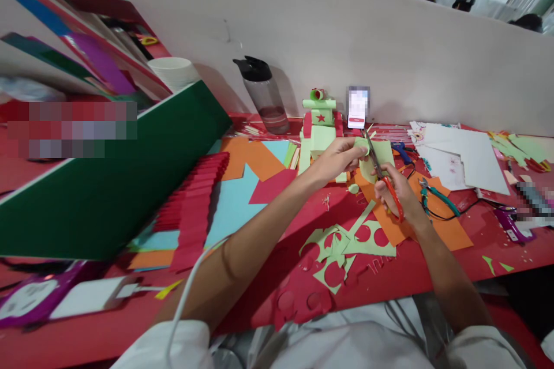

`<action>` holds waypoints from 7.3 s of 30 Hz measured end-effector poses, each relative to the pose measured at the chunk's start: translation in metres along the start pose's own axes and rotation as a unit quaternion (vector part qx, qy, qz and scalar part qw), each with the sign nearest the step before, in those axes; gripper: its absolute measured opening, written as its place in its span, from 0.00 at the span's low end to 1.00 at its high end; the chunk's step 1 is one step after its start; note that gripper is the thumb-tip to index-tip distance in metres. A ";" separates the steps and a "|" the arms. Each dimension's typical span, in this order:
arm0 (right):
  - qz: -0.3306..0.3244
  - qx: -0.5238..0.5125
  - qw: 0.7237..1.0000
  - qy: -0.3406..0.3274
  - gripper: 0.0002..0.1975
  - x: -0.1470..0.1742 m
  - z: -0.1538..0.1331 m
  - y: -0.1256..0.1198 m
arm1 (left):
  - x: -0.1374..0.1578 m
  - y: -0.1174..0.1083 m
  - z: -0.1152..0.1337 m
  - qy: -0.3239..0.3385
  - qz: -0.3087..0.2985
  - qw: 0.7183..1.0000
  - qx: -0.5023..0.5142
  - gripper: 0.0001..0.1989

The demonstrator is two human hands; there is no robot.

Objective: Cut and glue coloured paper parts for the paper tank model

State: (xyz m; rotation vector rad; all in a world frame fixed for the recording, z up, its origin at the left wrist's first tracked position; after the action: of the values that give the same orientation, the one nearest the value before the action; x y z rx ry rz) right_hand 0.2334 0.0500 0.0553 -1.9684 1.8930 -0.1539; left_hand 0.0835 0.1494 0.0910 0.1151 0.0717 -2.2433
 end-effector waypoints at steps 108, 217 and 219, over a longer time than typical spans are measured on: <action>-0.039 -0.003 0.999 0.001 0.32 -0.002 -0.001 -0.011 | 0.000 -0.004 0.005 0.055 0.017 0.995 -0.083 0.21; -0.053 -0.007 0.998 0.024 0.30 -0.003 0.012 -0.011 | -0.002 -0.005 -0.006 0.019 -0.010 0.997 -0.070 0.15; -0.040 -0.011 0.999 0.035 0.29 -0.003 0.011 -0.011 | -0.002 -0.005 -0.005 0.019 -0.011 0.997 -0.072 0.15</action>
State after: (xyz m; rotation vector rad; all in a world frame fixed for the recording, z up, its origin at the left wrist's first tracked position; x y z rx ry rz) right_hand 0.2473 0.0556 0.0497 -2.0808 1.8678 -0.2286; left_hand 0.0814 0.1544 0.0860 0.0788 0.2548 -2.2493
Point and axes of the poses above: each hand's wrist, its own x-axis away from the middle knuckle, its own y-axis out of the palm, z = x × y, the point moved 5 cm from there along -x, towards the middle knuckle, and after that the axes turned 4 degrees about -y, right-handed, at the moved point
